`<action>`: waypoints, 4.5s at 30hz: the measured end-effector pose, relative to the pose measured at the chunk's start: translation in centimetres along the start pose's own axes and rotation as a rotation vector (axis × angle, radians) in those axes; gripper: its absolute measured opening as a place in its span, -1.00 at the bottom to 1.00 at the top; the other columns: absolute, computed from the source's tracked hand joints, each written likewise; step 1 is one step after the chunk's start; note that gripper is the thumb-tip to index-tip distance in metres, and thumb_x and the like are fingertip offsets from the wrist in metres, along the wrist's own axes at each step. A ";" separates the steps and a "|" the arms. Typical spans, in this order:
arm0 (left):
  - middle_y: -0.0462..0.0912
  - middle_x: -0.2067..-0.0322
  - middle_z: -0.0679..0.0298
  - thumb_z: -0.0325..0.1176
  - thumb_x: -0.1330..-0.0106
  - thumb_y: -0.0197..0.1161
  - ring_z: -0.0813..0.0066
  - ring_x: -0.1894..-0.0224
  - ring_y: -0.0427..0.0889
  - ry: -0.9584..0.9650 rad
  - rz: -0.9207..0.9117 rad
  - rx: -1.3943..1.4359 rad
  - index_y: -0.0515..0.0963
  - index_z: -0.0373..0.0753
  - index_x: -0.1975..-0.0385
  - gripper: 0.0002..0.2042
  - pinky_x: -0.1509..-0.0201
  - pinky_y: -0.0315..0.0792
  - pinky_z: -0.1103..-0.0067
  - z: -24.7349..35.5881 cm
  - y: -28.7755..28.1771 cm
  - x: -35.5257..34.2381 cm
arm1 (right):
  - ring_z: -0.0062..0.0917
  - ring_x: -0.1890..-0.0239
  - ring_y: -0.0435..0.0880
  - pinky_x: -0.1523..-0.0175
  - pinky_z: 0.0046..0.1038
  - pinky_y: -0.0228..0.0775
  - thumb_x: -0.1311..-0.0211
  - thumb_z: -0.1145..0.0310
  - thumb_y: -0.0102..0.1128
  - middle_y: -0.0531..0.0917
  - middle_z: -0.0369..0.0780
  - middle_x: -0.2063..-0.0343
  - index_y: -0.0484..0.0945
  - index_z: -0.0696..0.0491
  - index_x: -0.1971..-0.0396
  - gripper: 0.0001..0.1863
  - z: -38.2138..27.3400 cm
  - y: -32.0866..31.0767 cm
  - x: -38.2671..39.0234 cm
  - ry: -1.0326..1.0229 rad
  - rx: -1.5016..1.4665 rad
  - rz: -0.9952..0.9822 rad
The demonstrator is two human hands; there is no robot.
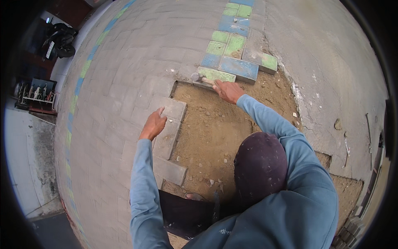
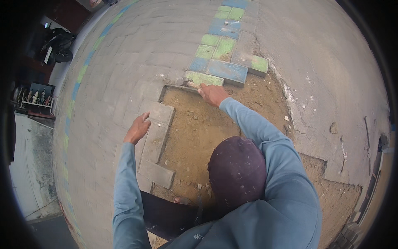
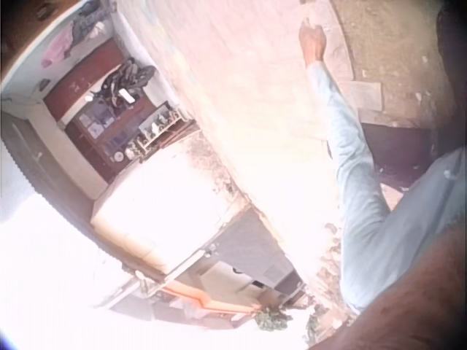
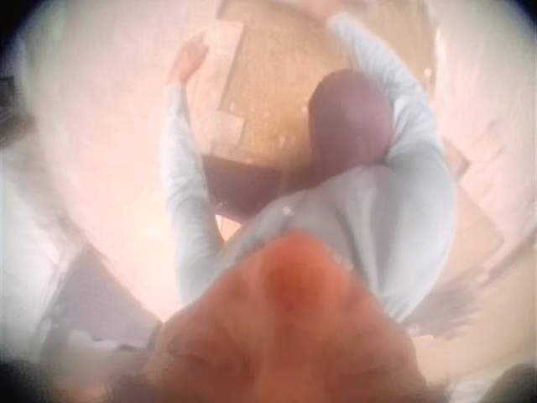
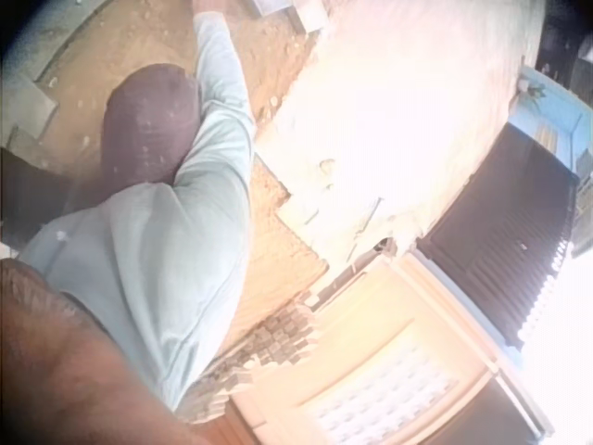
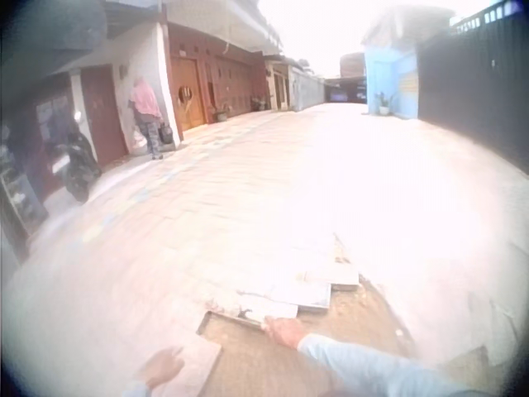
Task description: The person kneels on a partially paved outdoor area and places rectangular paving stones into an excavated section. They use a trowel to spread sand or mortar, then tap each stone into place with a hammer. The person continues laying stones in a pattern, adjusting their position and leveling the surface.
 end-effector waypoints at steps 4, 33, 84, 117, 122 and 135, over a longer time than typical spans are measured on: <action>0.45 -0.30 -0.24 -0.33 -0.34 0.02 -0.04 -0.40 0.41 -0.096 0.205 0.269 0.31 -0.47 -0.38 -0.40 -0.47 0.27 0.35 -1.5 -1.9 9.5 | -0.14 0.42 0.72 0.38 -0.12 0.54 -0.53 0.20 -0.03 0.65 0.02 0.39 0.41 0.14 0.05 -0.71 -3.0 1.9 5.1 -0.409 0.296 0.108; 0.58 -0.15 -0.29 -0.20 -0.48 0.13 -0.09 -0.22 0.61 -0.211 0.102 0.065 0.35 -0.36 -0.38 -0.45 -0.27 0.46 0.32 0.3 -3.1 20.1 | 0.02 0.26 0.75 0.14 -0.07 0.56 -0.58 -0.13 -0.16 0.74 0.05 0.38 0.47 0.18 0.17 -0.42 1.2 5.2 5.0 0.174 0.071 -0.125; 0.50 -0.28 -0.17 -0.06 -0.46 0.09 -0.03 -0.35 0.47 -0.328 0.009 0.064 0.35 -0.37 -0.39 -0.38 -0.41 0.33 0.33 -4.8 -0.8 18.5 | 0.08 -0.01 0.68 -0.11 0.04 0.45 -0.59 -0.16 -0.29 0.68 0.19 0.10 0.44 0.17 -0.06 -0.37 0.1 2.9 -2.0 0.369 -0.033 -0.045; 0.72 0.35 -0.15 0.00 -0.44 -0.02 -0.14 0.26 0.69 -0.574 0.309 -0.109 0.74 -0.32 0.37 -0.48 0.10 0.49 0.21 -5.7 -0.7 22.5 | -0.05 0.14 0.67 0.10 -0.03 0.49 -0.34 0.07 0.25 0.63 -0.06 0.20 0.55 0.02 0.10 -0.66 33.0 -8.0 40.4 1.047 0.733 0.335; 0.75 0.28 0.02 -0.09 -0.45 0.09 -0.02 0.19 0.71 -0.634 0.595 -0.276 0.72 -0.19 0.26 -0.66 0.08 0.54 0.16 -2.9 1.0 26.1 | -0.05 0.08 0.61 0.02 -0.09 0.45 -0.37 0.23 0.22 0.60 -0.03 0.15 0.63 0.02 -0.02 -0.70 23.4 -5.6 30.7 0.536 0.687 0.466; 0.60 -0.13 -0.12 -0.31 -0.38 0.23 -0.09 -0.24 0.53 -0.827 1.013 0.138 0.54 -0.37 -0.15 -0.61 -0.35 0.39 0.23 -12.2 17.0 46.1 | -0.09 -0.03 0.65 -0.10 -0.21 0.47 -0.56 0.19 -0.04 0.58 0.06 -0.10 0.52 0.08 -0.14 -0.64 13.2 0.1 17.0 0.241 0.207 0.168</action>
Point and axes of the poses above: each hand's wrist, its own x-axis away from the middle knuckle, its own y-axis out of the palm, z = x × y, the point moved 2 cm from there along -x, towards the middle knuckle
